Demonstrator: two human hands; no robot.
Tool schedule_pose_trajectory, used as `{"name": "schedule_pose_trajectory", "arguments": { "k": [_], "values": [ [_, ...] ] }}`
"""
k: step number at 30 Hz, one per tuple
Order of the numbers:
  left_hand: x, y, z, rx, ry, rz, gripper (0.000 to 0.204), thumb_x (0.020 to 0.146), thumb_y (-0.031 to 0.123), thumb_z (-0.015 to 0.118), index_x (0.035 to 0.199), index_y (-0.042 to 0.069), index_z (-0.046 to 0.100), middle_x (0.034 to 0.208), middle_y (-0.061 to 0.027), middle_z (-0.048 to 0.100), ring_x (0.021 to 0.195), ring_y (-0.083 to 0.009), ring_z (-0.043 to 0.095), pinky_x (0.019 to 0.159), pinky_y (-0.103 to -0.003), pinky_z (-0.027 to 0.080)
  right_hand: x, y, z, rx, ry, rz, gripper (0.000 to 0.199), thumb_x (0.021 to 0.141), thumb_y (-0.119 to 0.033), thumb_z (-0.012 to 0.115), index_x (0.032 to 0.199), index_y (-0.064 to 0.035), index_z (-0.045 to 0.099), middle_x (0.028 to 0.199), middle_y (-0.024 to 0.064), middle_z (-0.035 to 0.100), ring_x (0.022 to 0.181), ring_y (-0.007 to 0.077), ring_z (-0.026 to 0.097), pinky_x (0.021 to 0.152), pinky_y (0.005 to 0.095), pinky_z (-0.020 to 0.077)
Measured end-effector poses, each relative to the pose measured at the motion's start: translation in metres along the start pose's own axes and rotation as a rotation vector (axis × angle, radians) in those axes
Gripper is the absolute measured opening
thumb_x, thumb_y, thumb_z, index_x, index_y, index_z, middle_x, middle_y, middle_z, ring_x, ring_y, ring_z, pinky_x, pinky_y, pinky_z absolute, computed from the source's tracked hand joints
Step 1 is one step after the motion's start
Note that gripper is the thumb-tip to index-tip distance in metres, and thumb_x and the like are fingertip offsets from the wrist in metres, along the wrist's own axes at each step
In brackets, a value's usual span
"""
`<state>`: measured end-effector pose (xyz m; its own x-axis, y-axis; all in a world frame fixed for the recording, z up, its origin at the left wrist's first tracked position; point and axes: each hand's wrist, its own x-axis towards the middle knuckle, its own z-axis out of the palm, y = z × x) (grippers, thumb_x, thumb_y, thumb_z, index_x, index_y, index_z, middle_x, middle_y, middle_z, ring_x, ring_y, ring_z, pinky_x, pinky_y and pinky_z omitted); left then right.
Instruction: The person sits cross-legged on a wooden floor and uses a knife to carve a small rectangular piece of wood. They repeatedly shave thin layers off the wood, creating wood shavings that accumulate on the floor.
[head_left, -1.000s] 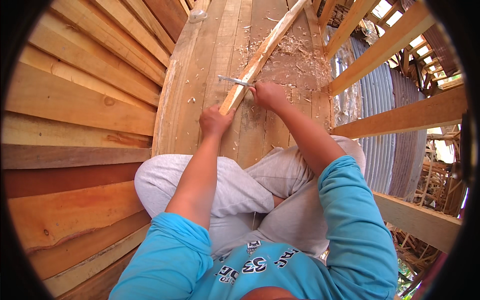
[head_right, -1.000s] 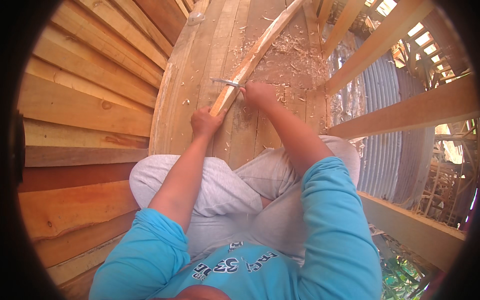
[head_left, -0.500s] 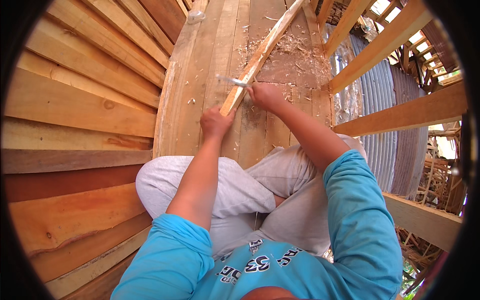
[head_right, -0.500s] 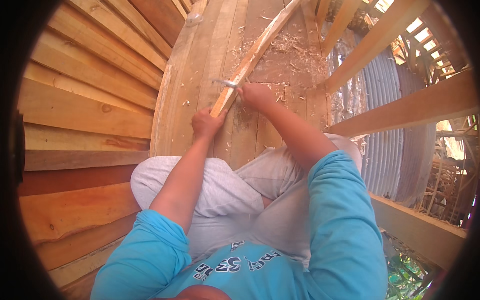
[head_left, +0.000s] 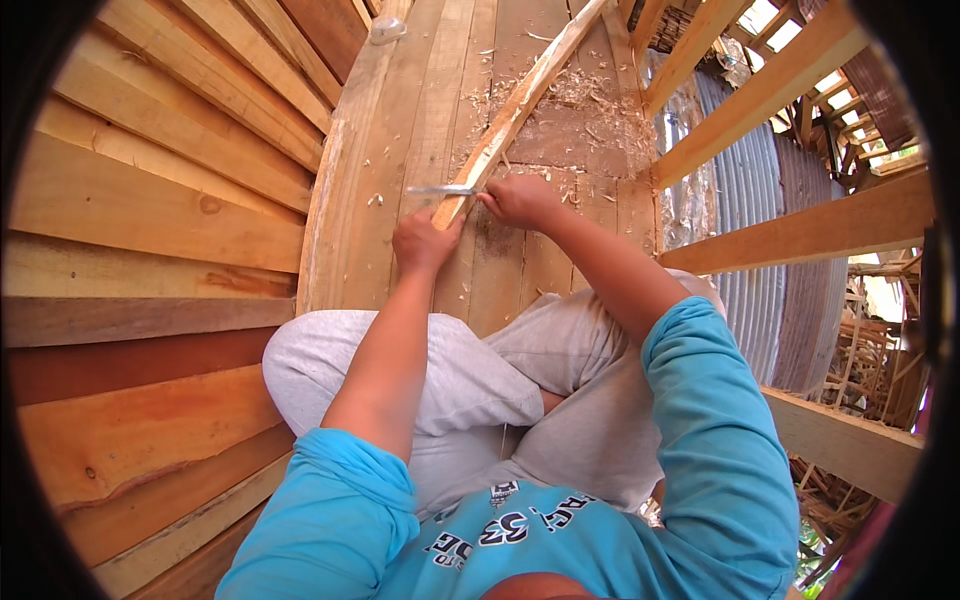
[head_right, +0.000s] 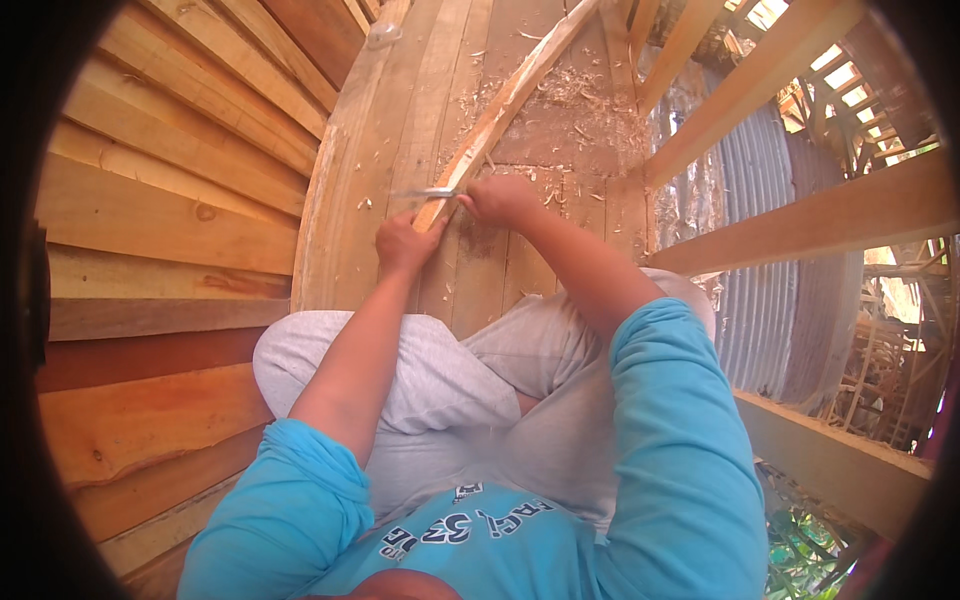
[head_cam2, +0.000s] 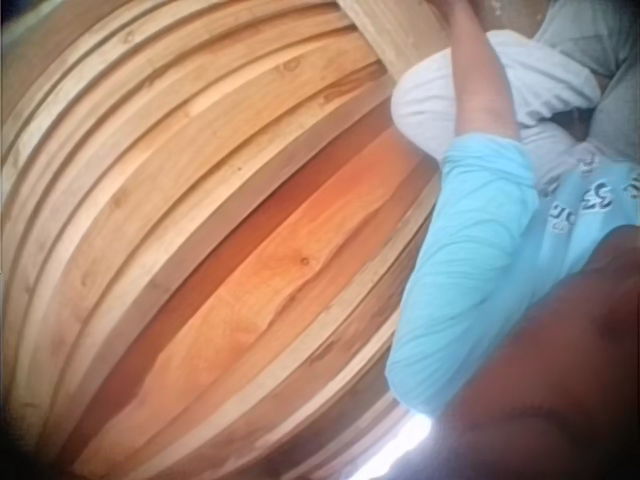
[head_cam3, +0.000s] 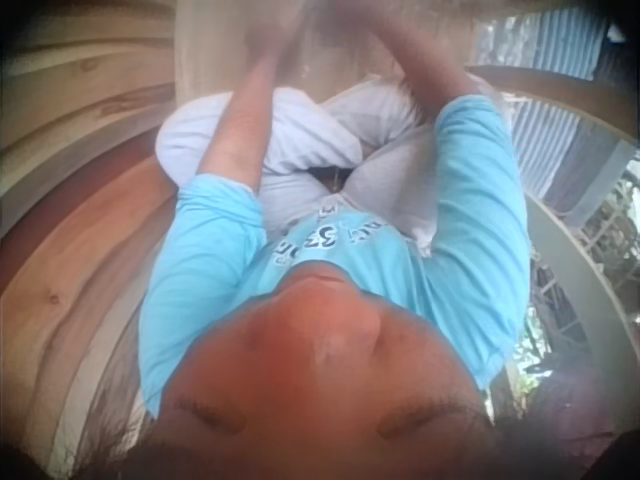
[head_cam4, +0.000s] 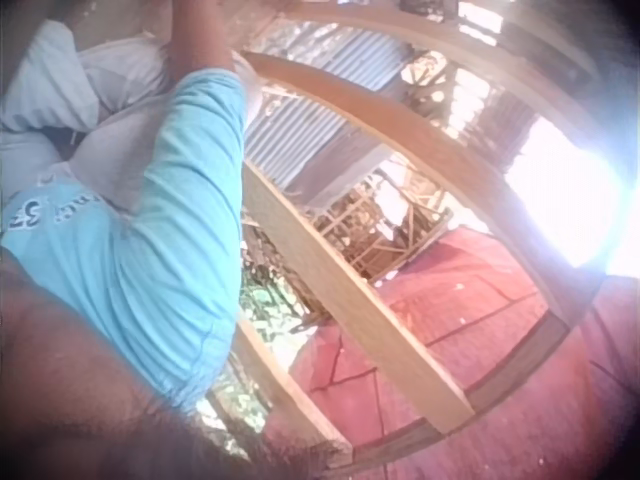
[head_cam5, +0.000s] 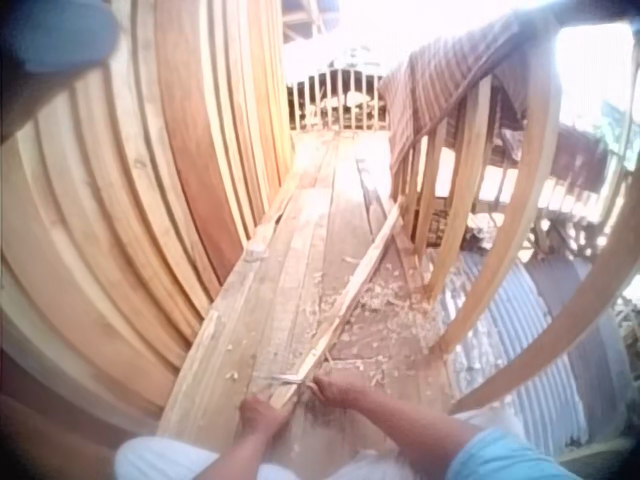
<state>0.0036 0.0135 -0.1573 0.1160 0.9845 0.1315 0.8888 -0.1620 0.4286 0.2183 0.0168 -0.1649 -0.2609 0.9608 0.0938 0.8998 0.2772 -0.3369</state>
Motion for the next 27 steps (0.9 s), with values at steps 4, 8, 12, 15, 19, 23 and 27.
{"name": "schedule_pose_trajectory", "arguments": {
  "k": [4,8,12,15,19,23,27],
  "values": [
    [-0.001,0.005,-0.002,-0.028,-0.001,-0.015,0.046,0.071,0.048,0.082,0.079,0.004,0.071,0.078,-0.019,0.07,0.074,-0.0383,0.068,0.068,-0.047,0.055,0.008,0.017,0.003,0.112,0.095,0.338,0.044,0.102,-0.045,0.044,0.091,-0.0069,0.065,0.078,0.0188,0.068,0.072,0.0397,0.068,0.065,0.0532,0.0527],
    [0.001,0.005,-0.003,-0.006,-0.024,-0.029,0.046,0.071,0.048,0.081,0.08,0.004,0.072,0.078,-0.0191,0.07,0.075,-0.038,0.068,0.069,-0.047,0.055,0.009,0.019,-0.005,0.126,0.211,0.403,0.045,0.102,-0.045,0.046,0.086,-0.0069,0.065,0.076,0.0209,0.067,0.071,0.0429,0.066,0.062,0.0539,0.0512],
    [0.001,0.0,0.0,0.005,0.03,-0.002,0.048,0.071,0.052,0.081,0.075,0.005,0.072,0.074,-0.0173,0.07,0.072,-0.0361,0.069,0.068,-0.045,0.055,0.002,0.009,-0.002,0.038,-0.124,-0.012,0.045,0.102,-0.044,0.045,0.088,-0.0066,0.065,0.08,0.0226,0.068,0.073,0.0432,0.067,0.065,0.0534,0.0521],
    [0.002,0.003,0.001,-0.042,0.006,-0.02,0.048,0.071,0.052,0.081,0.074,0.004,0.071,0.074,-0.0177,0.07,0.072,-0.0363,0.069,0.068,-0.046,0.055,0.008,0.018,-0.005,0.118,0.072,0.328,0.043,0.102,-0.043,0.046,0.089,-0.0078,0.068,0.08,0.0201,0.069,0.075,0.0413,0.067,0.069,0.0531,0.0528],
    [0.002,0.002,0.001,-0.005,0.043,0.015,0.047,0.071,0.05,0.081,0.077,0.005,0.072,0.075,-0.0182,0.07,0.073,-0.0369,0.069,0.068,-0.046,0.055,0.008,0.015,-0.004,0.157,0.035,0.348,0.048,0.102,-0.045,0.045,0.087,-0.0071,0.07,0.084,0.0212,0.07,0.08,0.0412,0.068,0.073,0.0528,0.0528],
    [0.003,0.001,-0.001,0.0,-0.009,-0.014,0.046,0.071,0.049,0.081,0.078,0.004,0.071,0.078,-0.0196,0.07,0.074,-0.0387,0.068,0.068,-0.047,0.055,0.006,0.012,-0.007,0.096,-0.084,0.17,0.049,0.101,-0.049,0.044,0.092,-0.0063,0.068,0.086,0.0228,0.069,0.081,0.0423,0.068,0.073,0.0537,0.0527],
    [0.005,0.003,0.001,-0.041,0.001,-0.012,0.047,0.071,0.049,0.081,0.075,0.004,0.069,0.078,-0.0193,0.07,0.074,-0.0388,0.068,0.067,-0.047,0.055,0.011,0.027,-0.011,0.074,0.168,0.44,0.048,0.102,-0.048,0.044,0.092,-0.0067,0.067,0.084,0.0224,0.069,0.079,0.0432,0.067,0.073,0.0538,0.0527]
  ]
}}
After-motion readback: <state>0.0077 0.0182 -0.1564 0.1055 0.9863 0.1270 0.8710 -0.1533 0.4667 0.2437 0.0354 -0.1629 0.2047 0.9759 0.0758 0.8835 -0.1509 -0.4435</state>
